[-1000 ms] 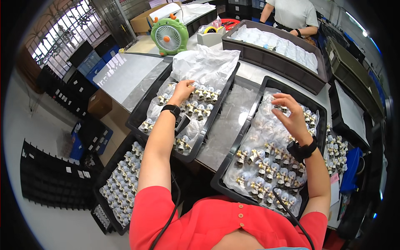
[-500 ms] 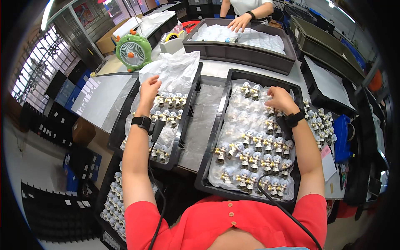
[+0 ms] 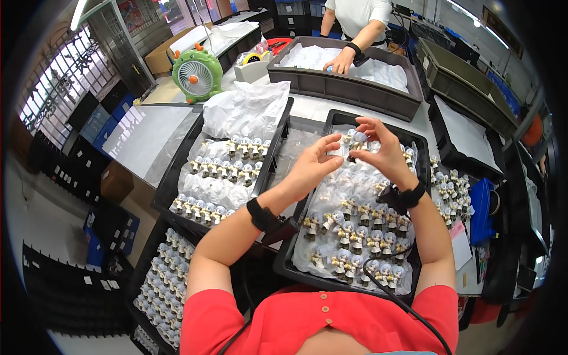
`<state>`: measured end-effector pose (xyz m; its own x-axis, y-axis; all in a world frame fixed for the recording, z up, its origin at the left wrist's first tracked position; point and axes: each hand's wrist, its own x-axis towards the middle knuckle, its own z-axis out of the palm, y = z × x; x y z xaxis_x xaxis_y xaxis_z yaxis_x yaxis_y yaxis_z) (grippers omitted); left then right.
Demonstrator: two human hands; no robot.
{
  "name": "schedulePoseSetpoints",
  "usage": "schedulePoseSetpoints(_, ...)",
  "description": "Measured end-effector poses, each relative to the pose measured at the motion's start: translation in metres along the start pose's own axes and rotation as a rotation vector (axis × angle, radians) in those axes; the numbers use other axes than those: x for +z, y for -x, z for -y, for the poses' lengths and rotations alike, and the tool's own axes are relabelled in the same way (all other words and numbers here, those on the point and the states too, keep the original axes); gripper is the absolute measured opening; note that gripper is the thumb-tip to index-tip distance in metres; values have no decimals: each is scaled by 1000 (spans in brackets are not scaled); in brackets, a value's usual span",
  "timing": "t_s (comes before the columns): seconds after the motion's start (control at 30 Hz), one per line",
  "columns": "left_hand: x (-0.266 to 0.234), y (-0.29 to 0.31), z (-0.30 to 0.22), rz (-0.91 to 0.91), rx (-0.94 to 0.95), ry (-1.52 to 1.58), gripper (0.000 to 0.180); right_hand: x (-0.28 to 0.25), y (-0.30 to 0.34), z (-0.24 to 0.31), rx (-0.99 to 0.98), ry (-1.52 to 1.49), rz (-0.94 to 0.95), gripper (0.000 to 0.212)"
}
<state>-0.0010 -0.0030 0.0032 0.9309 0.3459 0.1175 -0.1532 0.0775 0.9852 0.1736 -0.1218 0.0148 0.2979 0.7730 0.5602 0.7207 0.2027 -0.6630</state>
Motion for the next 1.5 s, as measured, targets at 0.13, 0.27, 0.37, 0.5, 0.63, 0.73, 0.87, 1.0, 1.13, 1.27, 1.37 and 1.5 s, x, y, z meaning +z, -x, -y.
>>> schedulePoseSetpoints(0.13,2,0,1,13,-44,170,51,11,5,12,-63,-49,-7,62)
schedulePoseSetpoints(0.27,-2,2,4,25,-134,314,50,22,8,13,-108,13,-28,57)
schedulePoseSetpoints(0.37,-6,3,10,33,-140,387,48,27,12,12,-116,26,-19,59)
schedulePoseSetpoints(0.5,-10,2,11,62,-67,507,47,27,11,12,-184,-30,42,85)
schedulePoseSetpoints(0.63,-11,2,8,90,-33,570,46,25,10,15,-213,-36,100,101)
schedulePoseSetpoints(0.73,-11,3,5,113,-4,558,47,27,11,14,-189,-37,87,99)
schedulePoseSetpoints(0.87,-12,2,2,164,25,586,47,26,12,15,-147,-74,77,100)
schedulePoseSetpoints(1.0,-13,2,5,95,11,574,47,26,12,14,-82,-150,112,100)
schedulePoseSetpoints(1.13,-13,2,7,61,14,538,47,28,11,12,-66,-173,119,100)
schedulePoseSetpoints(1.27,-15,3,11,51,-6,488,48,30,13,16,-82,-126,100,102)
schedulePoseSetpoints(1.37,-13,3,11,79,5,536,48,29,14,16,-77,-120,93,103)
schedulePoseSetpoints(1.5,-10,4,8,66,-18,565,48,30,13,15,-58,-139,102,104)
